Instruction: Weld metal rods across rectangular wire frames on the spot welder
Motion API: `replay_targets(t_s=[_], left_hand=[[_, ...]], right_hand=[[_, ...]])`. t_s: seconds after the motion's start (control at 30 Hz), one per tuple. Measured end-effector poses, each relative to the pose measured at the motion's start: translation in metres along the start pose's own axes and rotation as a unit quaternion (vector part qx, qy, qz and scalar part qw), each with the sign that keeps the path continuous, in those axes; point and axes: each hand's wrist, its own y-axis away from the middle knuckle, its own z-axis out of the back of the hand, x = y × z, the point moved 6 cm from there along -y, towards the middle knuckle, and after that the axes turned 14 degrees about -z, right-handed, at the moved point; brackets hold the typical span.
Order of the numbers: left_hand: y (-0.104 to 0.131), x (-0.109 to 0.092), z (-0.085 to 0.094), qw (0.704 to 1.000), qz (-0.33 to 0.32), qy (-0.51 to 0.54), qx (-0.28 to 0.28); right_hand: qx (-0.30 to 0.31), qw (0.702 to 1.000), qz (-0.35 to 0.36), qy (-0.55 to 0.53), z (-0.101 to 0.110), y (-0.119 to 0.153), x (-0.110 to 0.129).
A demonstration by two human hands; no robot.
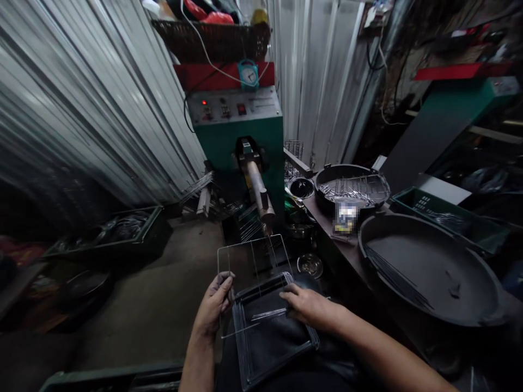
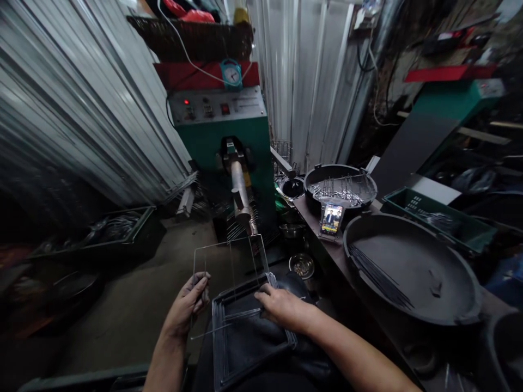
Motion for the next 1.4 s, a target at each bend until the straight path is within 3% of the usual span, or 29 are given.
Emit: replay_targets(t_s=[0.63,1.0,1.23,1.4], left_hand=[[0.0,0.006,0.0,1.0,0.01,-0.002,-0.006],[0.0,0.003,-0.001,1.0,0.015,-0.008,-0.009],[-0.003,-0.003,0.002,0.999,-0.006,-0.042,-0.025],[-0.022,-0.008,0.0,0.998,-0.02,-0.047,-0.033]], right_hand=[[0.042,0.998,-0.037,0.034,0.015,0.002,0.008],[0.02,0.999,-0.01,0.046,0.013,0.001,0.007],[-0.026,0.996,-0.01,0.088,-0.001,-0.006,-0.002],[-0.119,0.99,0.031,0.067,0.001,-0.007,-0.014]])
